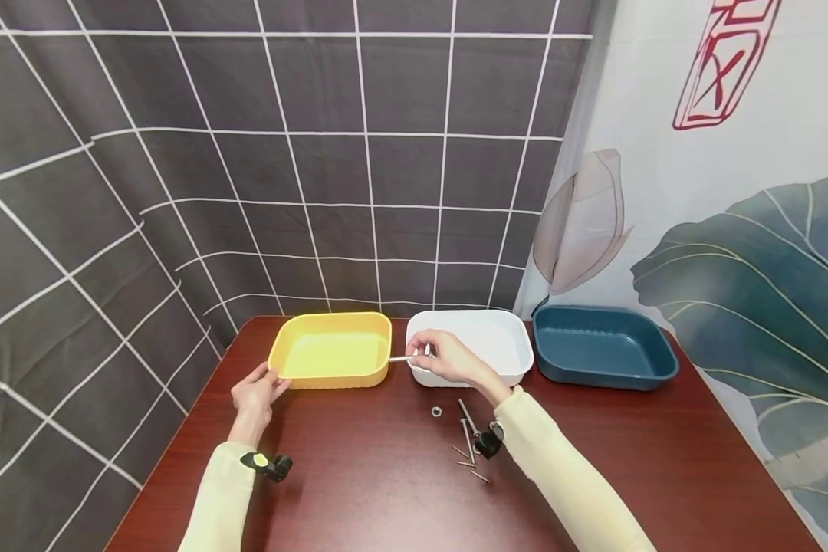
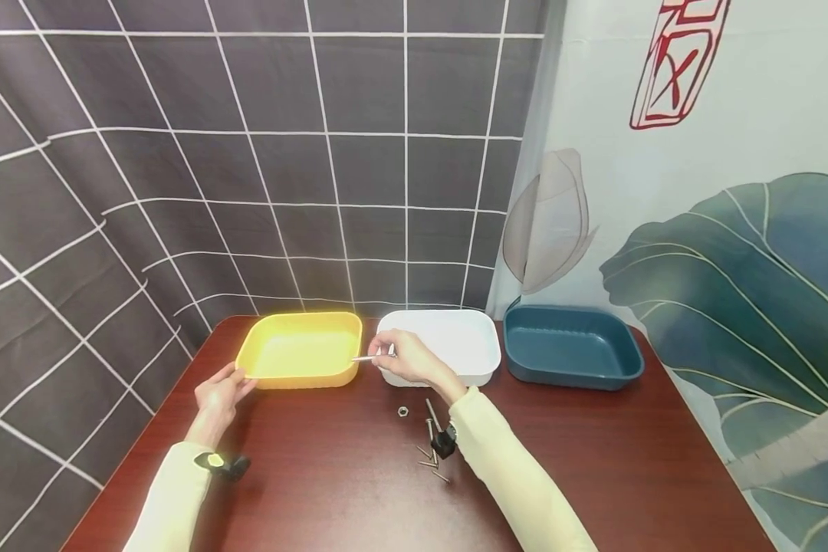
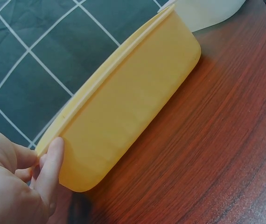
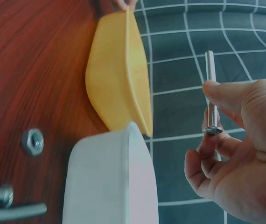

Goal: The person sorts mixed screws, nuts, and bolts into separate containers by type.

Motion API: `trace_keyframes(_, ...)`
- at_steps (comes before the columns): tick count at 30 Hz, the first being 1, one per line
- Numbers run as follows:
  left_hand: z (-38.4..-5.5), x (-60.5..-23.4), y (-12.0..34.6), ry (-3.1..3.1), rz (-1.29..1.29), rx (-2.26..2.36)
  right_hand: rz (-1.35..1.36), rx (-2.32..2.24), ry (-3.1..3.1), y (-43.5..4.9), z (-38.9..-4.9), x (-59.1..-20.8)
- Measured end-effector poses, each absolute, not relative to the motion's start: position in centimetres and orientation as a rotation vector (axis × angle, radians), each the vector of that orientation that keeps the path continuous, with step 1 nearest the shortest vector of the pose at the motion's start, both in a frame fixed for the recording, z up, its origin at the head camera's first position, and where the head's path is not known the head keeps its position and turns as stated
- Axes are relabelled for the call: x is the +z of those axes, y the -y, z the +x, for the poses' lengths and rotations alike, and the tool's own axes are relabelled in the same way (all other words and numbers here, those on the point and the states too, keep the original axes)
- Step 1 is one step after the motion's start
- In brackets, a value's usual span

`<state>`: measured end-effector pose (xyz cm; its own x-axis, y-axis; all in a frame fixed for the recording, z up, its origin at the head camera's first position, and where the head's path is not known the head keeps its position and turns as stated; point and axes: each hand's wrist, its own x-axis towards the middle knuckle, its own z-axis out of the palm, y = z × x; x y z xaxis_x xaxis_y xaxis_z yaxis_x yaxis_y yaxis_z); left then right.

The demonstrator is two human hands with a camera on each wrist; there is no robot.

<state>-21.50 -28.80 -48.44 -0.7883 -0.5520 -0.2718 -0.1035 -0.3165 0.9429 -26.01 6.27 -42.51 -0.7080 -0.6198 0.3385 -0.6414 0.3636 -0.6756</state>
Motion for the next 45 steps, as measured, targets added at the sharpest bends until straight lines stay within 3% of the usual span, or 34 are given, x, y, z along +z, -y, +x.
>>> trace_keyframes(10,-21.5,-48.2,28.8,1.615,0.82,-2.173,1.155,1.172,2.669,-0.5,-29.0,-43.3)
trace_keyframes(25,-21.5,-48.6,28.5,1.609,0.822,-2.173,0.964,1.058,2.839,4.1,-29.6,-44.1)
trace_keyframes(35,-21.3,-49.1,28.6,1.616,0.814,-2.188,0.933,1.247,2.721,3.2,-29.2,-44.2)
trace_keyframes(45,-21.4,-48.7,28.8,1.622,0.81,-2.197,0.916,1.521,2.509,-1.9,-28.4,-42.8)
